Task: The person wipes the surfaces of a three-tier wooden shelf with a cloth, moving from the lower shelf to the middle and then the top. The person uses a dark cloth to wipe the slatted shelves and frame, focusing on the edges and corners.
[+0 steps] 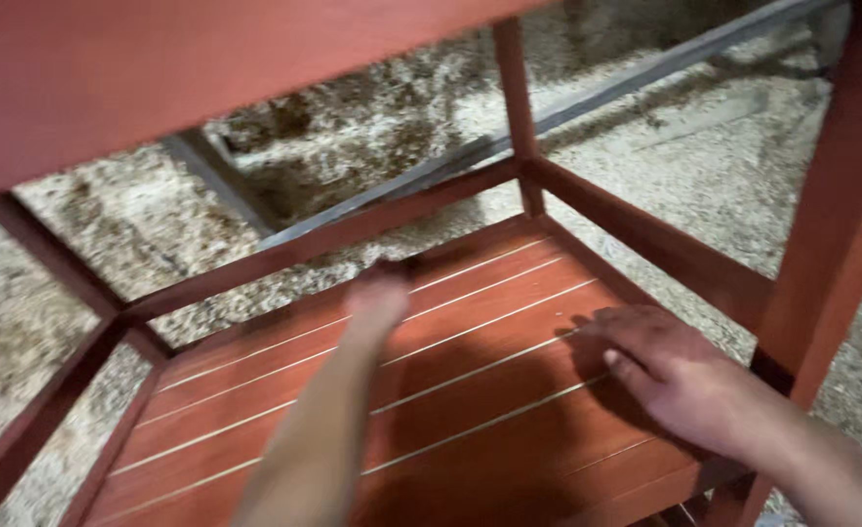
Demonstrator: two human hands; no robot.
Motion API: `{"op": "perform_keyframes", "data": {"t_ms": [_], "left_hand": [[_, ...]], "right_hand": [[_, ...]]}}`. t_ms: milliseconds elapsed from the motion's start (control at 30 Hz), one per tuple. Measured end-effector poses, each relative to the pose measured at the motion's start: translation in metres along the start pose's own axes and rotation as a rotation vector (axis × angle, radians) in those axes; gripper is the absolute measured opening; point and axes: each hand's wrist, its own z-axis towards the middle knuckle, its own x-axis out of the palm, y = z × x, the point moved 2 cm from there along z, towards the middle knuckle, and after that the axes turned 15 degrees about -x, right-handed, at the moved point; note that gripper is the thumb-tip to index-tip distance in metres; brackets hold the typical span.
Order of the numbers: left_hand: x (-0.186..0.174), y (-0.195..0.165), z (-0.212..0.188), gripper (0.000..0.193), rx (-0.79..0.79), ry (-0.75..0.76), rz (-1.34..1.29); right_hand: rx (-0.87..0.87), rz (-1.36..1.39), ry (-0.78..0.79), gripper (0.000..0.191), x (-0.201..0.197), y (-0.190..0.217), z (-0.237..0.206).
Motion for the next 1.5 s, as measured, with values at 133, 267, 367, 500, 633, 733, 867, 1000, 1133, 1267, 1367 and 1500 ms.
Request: {"op": "perform_keyframes", "data": {"t_ms": [133, 267, 367, 500, 633, 733, 867, 1000, 1133, 1267, 1367, 1500], "left_hand": [[0.017, 0.164, -0.066, 0.04, -0.444, 0.231, -0.073], [-0.026, 0.278, -0.152, 0.041, -0.509, 0.111, -0.063], [-0.041, 0.305, -0.182, 0.038, -0.7, 0.144, -0.156], [-0.006, 0.272, -0.169, 0.036, -0.761, -0.018, -0.106], [0.055, 0.191, -0.111, 0.03, -0.525, 0.205, 0.141], [0.068, 0.084, -0.065, 0.025, -0.311, -0.243, 0.032], [0.049, -0.071, -0.019, 0.026, -0.256, -0.099, -0.234], [-0.022, -0.205, 0.011, 0.028, -0.256, 0.085, -0.361], [-0.096, -0.277, 0.007, 0.063, -0.344, 0.07, -0.501], [-0.122, -0.247, -0.019, 0.033, -0.134, 0.241, -0.448], [-0.111, -0.21, -0.042, 0.035, -0.119, 0.152, -0.482], [-0.058, -0.103, -0.064, 0.037, -0.06, -0.093, -0.401]], "right_hand": [[0.03, -0.036, 0.002, 0.042, 0.003, 0.0, 0.007], [0.055, -0.022, 0.057, 0.039, 0.01, 0.005, 0.012], [0.022, 0.075, -0.065, 0.041, 0.015, 0.014, 0.005], [0.052, 0.085, -0.069, 0.041, 0.014, 0.022, -0.006], [0.038, 0.101, -0.107, 0.043, -0.003, 0.03, -0.016], [-0.025, 0.131, -0.168, 0.04, -0.019, 0.036, -0.021], [-0.032, 0.231, -0.246, 0.042, -0.033, 0.037, -0.039], [-0.029, 0.27, -0.331, 0.043, -0.034, 0.035, -0.06], [0.014, 0.344, -0.354, 0.051, -0.027, 0.031, -0.071], [0.246, 0.571, -0.213, 0.044, -0.013, 0.031, -0.072], [0.256, 0.39, -0.233, 0.05, -0.015, 0.036, -0.071], [0.017, 0.257, -0.214, 0.043, -0.02, 0.042, -0.057]]}}
